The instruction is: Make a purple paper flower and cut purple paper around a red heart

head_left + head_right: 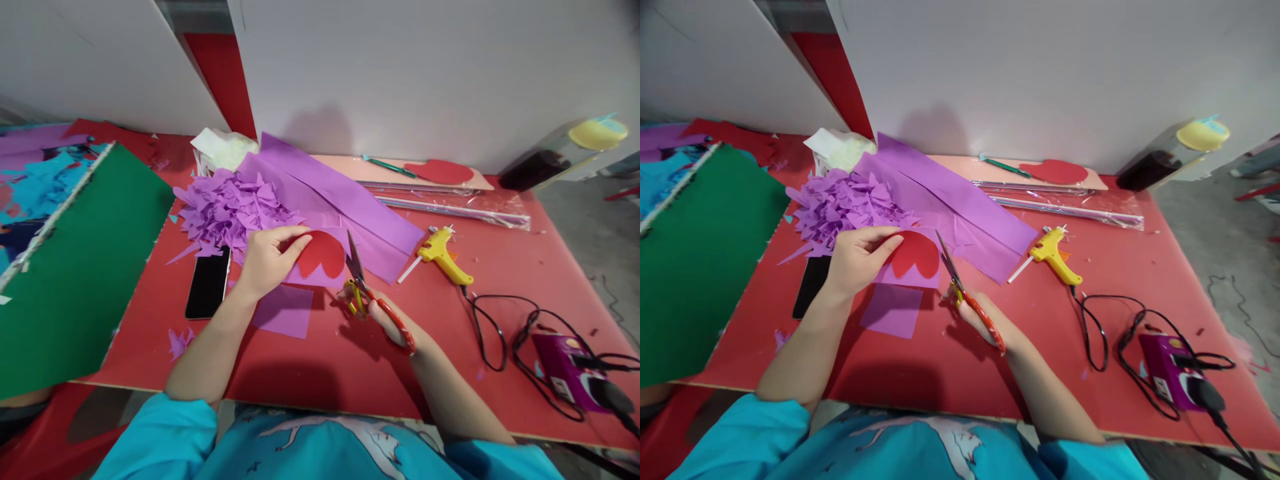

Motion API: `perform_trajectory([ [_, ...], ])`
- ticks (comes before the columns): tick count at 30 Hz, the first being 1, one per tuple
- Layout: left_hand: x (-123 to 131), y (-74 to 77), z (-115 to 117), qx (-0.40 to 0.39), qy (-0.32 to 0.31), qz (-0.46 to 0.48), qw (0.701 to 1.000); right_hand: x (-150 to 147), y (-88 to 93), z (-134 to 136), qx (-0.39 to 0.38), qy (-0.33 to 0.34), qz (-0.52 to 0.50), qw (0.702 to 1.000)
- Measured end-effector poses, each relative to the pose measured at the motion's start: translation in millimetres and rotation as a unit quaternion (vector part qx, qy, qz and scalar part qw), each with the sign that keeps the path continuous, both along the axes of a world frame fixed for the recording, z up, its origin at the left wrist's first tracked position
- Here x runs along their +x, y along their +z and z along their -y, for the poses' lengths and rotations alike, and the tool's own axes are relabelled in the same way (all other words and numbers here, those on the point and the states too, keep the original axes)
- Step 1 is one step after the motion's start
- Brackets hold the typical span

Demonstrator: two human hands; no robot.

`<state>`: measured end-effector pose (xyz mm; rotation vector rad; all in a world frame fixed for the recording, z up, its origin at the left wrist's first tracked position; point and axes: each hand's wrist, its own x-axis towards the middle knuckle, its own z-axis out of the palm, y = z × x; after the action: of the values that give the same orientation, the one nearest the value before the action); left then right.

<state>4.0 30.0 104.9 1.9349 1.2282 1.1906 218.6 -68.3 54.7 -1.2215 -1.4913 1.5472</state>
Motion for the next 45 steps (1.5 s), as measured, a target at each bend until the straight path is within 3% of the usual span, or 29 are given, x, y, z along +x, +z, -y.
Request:
perform_trajectory([
  [5, 5, -0.4, 3, 0.010, 0.012, 0.002, 1.000, -4, -1.2, -2, 0.016, -0.009, 0.029, 0.999],
  [14, 10, 2.1, 8, 0.031, 0.019, -0.010, 0.999, -7, -11.0, 1, 0.029, -0.015, -0.013, 0.999],
  [23, 13, 3.9, 11, 0.009, 0.030, -0.012, 0.999, -10, -15.1, 3, -0.014, -0.015, -0.070, 0.997],
  [34, 16, -1.8, 11, 0.022, 0.034, 0.011, 0.999, -8, -28.5, 3, 0.000, -0.009, -0.125, 0.992],
  [40, 18, -4.0, 12, 0.019, 0.039, 0.024, 0.999, -12, -25.6, 5, -0.052, -0.031, -0.140, 0.988],
  [45, 20, -5.4, 14, 0.019, 0.047, 0.025, 0.998, -12, -23.4, 5, -0.045, -0.031, -0.154, 0.987],
])
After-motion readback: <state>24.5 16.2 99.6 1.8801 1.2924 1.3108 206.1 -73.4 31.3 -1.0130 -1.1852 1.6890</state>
